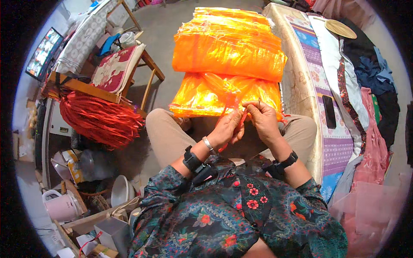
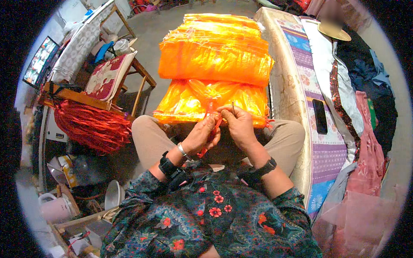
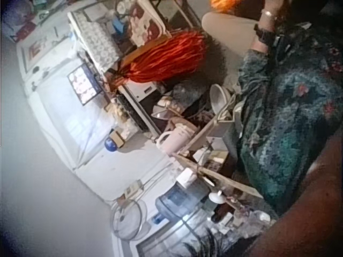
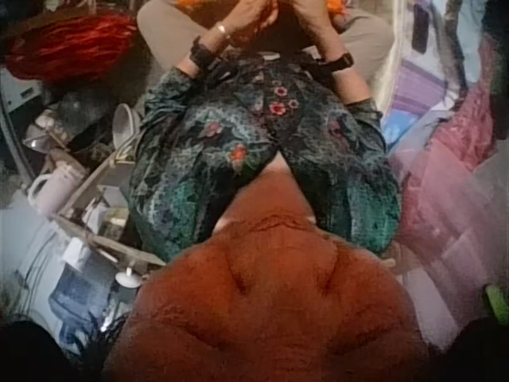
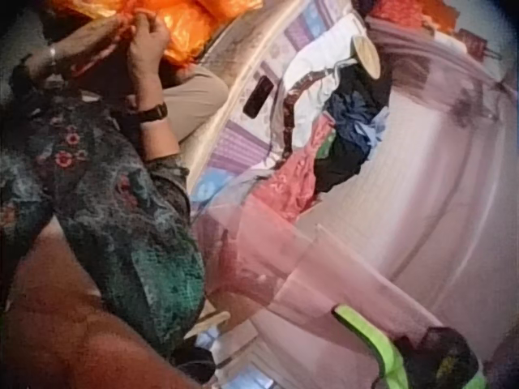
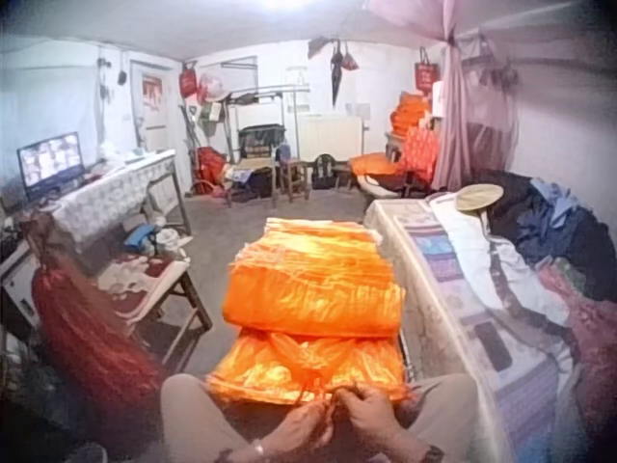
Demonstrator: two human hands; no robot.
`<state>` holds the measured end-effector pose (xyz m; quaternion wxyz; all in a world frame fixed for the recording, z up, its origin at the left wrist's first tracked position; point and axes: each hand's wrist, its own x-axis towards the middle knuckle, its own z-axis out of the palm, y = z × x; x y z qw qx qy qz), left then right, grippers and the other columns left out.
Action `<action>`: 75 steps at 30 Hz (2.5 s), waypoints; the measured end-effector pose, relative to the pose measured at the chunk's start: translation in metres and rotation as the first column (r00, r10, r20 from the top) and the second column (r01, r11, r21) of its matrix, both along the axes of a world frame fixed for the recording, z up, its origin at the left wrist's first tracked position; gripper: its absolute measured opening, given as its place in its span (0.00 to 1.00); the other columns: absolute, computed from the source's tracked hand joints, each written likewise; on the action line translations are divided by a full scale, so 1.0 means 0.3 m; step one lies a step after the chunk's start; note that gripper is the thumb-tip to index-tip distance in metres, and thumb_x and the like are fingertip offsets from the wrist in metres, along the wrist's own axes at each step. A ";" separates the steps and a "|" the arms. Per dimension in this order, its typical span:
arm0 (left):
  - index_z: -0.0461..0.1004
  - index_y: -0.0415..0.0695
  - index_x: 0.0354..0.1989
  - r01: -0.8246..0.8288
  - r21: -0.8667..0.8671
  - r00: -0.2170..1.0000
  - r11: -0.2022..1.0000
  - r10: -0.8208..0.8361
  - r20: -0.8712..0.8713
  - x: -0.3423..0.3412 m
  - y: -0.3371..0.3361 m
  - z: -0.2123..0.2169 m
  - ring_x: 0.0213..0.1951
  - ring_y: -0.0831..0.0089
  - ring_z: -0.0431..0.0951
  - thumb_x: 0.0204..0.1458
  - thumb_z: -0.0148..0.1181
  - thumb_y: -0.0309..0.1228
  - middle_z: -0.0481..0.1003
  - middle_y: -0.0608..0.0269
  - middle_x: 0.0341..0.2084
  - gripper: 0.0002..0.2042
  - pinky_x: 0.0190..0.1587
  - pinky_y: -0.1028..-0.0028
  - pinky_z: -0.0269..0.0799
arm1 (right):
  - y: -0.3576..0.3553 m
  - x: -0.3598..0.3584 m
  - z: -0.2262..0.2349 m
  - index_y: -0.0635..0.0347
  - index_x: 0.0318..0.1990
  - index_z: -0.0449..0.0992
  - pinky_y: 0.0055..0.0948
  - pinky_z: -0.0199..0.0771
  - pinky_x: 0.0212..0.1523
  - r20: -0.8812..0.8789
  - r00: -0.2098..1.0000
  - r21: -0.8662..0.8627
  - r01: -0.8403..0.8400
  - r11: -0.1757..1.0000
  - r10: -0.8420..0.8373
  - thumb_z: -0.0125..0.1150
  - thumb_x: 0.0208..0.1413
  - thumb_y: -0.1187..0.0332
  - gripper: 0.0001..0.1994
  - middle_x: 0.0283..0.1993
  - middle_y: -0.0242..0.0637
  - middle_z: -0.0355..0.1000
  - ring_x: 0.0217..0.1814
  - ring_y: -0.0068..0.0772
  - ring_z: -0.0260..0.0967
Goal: Tying red strings to orange plastic sheets.
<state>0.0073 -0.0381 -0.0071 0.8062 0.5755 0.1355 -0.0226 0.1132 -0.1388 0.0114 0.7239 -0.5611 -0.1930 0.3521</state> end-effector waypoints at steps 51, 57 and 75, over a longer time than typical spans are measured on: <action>0.67 0.42 0.16 0.180 0.223 0.984 0.958 -0.172 -0.053 0.009 0.091 -0.308 0.09 0.75 0.65 0.37 0.50 0.23 0.63 0.66 0.07 0.03 0.10 0.76 0.59 | 0.020 -0.138 -0.090 0.66 0.26 0.66 0.23 0.63 0.25 0.527 0.836 -0.018 -0.172 0.985 0.156 0.52 0.46 0.75 0.03 0.20 0.35 0.65 0.23 0.25 0.63; 0.73 0.37 0.21 0.171 0.368 0.974 0.914 -0.101 -0.200 -0.040 0.087 -0.122 0.15 0.78 0.67 0.40 0.52 0.29 0.69 0.65 0.11 0.07 0.19 0.76 0.63 | 0.013 -0.131 -0.048 0.64 0.22 0.59 0.37 0.58 0.23 0.809 0.549 -0.260 0.011 0.966 0.211 0.48 0.47 0.72 0.08 0.18 0.47 0.61 0.21 0.45 0.60; 0.67 0.39 0.30 -0.666 0.670 0.732 0.327 0.111 0.673 -0.083 0.011 0.002 0.25 0.58 0.68 0.39 0.58 0.29 0.66 0.56 0.21 0.11 0.26 0.69 0.64 | 0.035 -0.079 -0.085 0.51 0.29 0.64 0.12 0.48 0.09 -0.532 0.760 0.056 -0.408 0.911 0.373 0.45 0.55 0.57 0.09 0.13 0.20 0.57 0.08 0.11 0.46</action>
